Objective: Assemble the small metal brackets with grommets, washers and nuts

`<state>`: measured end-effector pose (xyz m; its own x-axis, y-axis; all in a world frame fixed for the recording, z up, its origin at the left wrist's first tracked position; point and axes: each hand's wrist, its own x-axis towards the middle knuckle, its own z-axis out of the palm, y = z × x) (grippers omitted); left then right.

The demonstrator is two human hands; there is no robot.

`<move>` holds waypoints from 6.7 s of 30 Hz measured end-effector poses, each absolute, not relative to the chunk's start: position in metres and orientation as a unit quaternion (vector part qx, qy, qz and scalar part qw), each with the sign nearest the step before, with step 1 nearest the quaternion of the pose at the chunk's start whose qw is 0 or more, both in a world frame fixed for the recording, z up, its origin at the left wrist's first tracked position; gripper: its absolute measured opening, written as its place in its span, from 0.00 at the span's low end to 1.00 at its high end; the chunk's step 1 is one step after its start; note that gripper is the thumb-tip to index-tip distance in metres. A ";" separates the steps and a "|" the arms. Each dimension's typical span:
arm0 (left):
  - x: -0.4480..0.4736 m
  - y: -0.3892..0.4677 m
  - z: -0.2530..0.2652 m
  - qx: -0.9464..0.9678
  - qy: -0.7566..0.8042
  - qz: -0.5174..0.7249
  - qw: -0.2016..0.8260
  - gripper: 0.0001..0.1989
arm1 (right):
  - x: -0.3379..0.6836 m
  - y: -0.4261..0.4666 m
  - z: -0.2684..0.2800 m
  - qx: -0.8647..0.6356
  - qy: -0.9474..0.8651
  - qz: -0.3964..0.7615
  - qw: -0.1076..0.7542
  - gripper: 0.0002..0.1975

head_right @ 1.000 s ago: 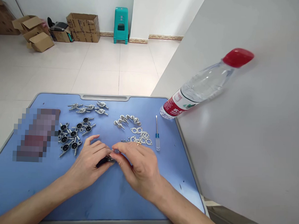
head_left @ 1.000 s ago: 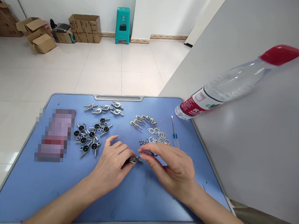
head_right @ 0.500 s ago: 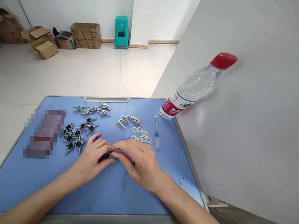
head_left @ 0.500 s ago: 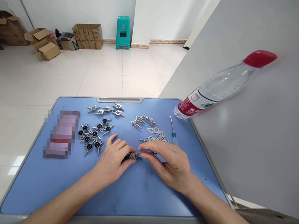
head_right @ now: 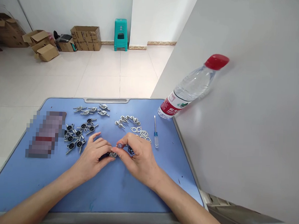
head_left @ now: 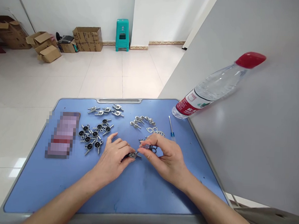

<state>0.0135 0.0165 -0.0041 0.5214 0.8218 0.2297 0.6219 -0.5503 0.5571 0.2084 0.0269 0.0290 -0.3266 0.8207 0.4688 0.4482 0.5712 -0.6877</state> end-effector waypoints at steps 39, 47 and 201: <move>0.011 0.018 -0.005 0.858 0.424 0.216 0.191 0.04 | 0.207 0.028 0.030 -0.352 -0.812 0.163 0.435 0.06; 0.008 0.020 -0.005 0.856 0.430 0.204 0.201 0.05 | 0.216 0.030 0.038 -0.327 -0.820 0.233 0.407 0.14; 0.014 0.019 -0.006 0.843 0.437 0.233 0.209 0.04 | 0.195 0.020 0.028 -0.302 -0.829 0.191 0.430 0.12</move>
